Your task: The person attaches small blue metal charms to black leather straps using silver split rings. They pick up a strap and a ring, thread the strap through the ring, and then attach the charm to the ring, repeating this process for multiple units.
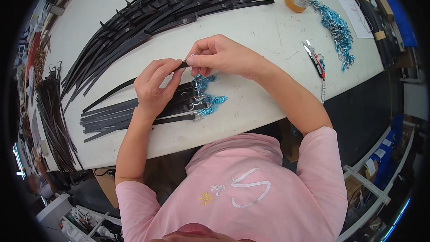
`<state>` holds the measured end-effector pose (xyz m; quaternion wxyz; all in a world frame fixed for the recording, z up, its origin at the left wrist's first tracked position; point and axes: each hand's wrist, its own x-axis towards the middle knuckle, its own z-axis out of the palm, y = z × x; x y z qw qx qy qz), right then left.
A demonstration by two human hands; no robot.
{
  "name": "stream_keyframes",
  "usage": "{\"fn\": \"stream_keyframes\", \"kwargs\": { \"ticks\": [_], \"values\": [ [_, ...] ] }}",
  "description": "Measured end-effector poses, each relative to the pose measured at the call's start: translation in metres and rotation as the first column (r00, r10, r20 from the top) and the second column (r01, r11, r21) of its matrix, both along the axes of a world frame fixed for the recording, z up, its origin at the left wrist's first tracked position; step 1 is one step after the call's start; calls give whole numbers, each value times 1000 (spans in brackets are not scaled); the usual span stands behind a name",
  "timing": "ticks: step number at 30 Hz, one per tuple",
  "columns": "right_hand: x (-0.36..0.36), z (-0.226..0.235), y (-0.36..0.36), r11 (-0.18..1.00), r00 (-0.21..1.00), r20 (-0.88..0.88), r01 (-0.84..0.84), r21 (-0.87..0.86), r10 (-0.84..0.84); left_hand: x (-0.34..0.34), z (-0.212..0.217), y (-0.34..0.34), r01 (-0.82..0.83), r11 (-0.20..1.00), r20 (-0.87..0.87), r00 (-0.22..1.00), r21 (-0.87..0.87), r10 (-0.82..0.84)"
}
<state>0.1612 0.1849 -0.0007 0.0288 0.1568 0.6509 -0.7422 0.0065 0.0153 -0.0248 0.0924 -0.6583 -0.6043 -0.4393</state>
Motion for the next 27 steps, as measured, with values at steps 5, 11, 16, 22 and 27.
{"fn": "stream_keyframes", "kwargs": {
  "ticks": [5, 11, 16, 22, 27],
  "values": [
    [-1, 0, -2, 999, 999, 2, 35, -12, -35, -1, -1, 1, 8, 1000, -33, 999, 26, -7],
    [-4, -7, -7, 994, 995, 22, 96, 43, -97, 4, -3, 2, 43, 997, 122, 992, -72, -34],
    [-4, -6, -7, 988, 992, 45, 114, 103, -119, 7, 3, 1, 36, 981, 246, 969, -190, 12],
    [-4, -4, -5, 990, 995, 44, 88, 114, -94, 8, 6, -1, 38, 958, 303, 951, -285, 52],
    [-4, -10, -2, 989, 993, 57, 97, 114, -104, -4, 27, -3, 187, 840, 536, 832, -509, 139]
  ]
}}
